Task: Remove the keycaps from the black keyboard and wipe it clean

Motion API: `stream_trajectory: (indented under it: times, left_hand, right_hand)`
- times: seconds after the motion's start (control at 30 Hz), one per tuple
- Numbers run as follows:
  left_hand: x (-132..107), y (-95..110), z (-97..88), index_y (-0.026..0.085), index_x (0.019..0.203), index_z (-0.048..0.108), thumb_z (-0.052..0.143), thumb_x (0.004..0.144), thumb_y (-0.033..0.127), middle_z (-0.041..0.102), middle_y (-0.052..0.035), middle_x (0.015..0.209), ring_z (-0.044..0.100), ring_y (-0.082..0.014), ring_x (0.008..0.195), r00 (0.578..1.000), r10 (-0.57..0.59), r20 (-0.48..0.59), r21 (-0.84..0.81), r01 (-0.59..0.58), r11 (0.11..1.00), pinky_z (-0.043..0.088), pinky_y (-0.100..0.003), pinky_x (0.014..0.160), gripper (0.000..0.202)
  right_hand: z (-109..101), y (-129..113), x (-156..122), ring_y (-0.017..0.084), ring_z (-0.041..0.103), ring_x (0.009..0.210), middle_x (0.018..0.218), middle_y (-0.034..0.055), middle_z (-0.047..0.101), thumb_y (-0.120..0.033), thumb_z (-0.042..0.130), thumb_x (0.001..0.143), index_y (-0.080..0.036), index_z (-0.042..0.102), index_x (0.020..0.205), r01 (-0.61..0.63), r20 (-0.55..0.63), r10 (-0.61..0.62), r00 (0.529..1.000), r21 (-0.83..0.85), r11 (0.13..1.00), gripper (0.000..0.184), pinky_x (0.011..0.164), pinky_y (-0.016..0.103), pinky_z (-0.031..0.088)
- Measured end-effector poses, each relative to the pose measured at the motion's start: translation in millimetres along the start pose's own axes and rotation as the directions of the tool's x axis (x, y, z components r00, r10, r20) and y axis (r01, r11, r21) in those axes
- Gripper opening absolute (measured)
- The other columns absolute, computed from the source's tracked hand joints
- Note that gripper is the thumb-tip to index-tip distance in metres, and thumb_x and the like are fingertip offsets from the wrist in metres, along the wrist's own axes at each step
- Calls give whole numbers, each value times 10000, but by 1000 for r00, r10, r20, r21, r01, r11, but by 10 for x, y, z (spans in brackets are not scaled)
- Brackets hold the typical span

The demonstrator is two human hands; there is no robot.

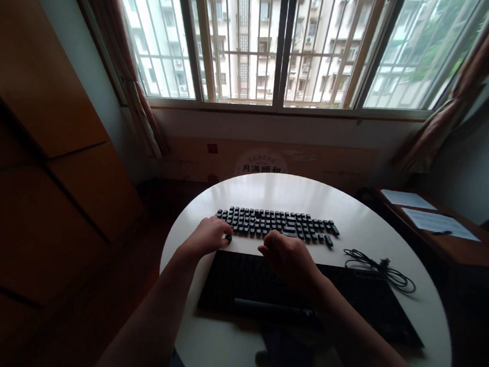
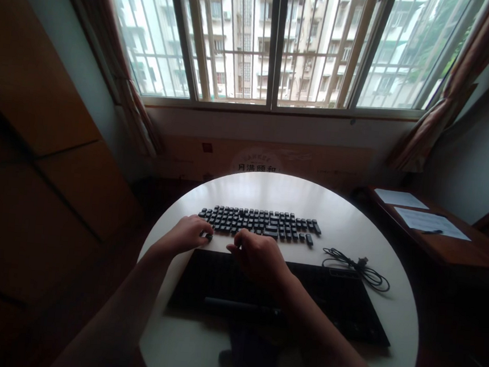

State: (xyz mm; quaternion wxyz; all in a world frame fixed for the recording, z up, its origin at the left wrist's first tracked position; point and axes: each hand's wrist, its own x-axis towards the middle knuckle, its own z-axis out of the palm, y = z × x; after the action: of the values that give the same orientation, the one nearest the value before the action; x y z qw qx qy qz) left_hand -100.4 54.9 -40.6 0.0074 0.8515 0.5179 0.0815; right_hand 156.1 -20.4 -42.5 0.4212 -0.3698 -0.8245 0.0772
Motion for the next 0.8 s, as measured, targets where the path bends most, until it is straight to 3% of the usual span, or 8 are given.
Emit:
stream_trajectory:
  times: [0.2,0.47,0.8]
  left_hand:
    - [4,-7,-5,270,905,791,656,695,164,736,-43,927,637,-272,948,999,-36,0,15,36,999,466,-356,872,271]
    - [6,20,-4,263,902,782,642,719,174,746,-13,880,661,-213,852,997,-70,27,-31,71,997,478,-285,768,247]
    - [14,11,-2,259,939,784,686,718,228,694,-49,932,633,-243,932,996,-93,7,-13,93,996,484,-313,840,243]
  right_hand:
    - [-9,-12,5,98,443,466,570,-42,529,-344,543,973,-196,551,851,8,0,-8,1000,3,1000,192,524,211,299]
    - [2,1,4,94,428,469,587,-39,538,-363,550,976,-196,555,858,22,-2,-22,1000,-8,1000,204,531,212,302]
    - [-7,-18,3,94,429,470,596,-35,545,-356,545,977,-195,553,856,35,6,-35,999,4,999,202,528,214,302]
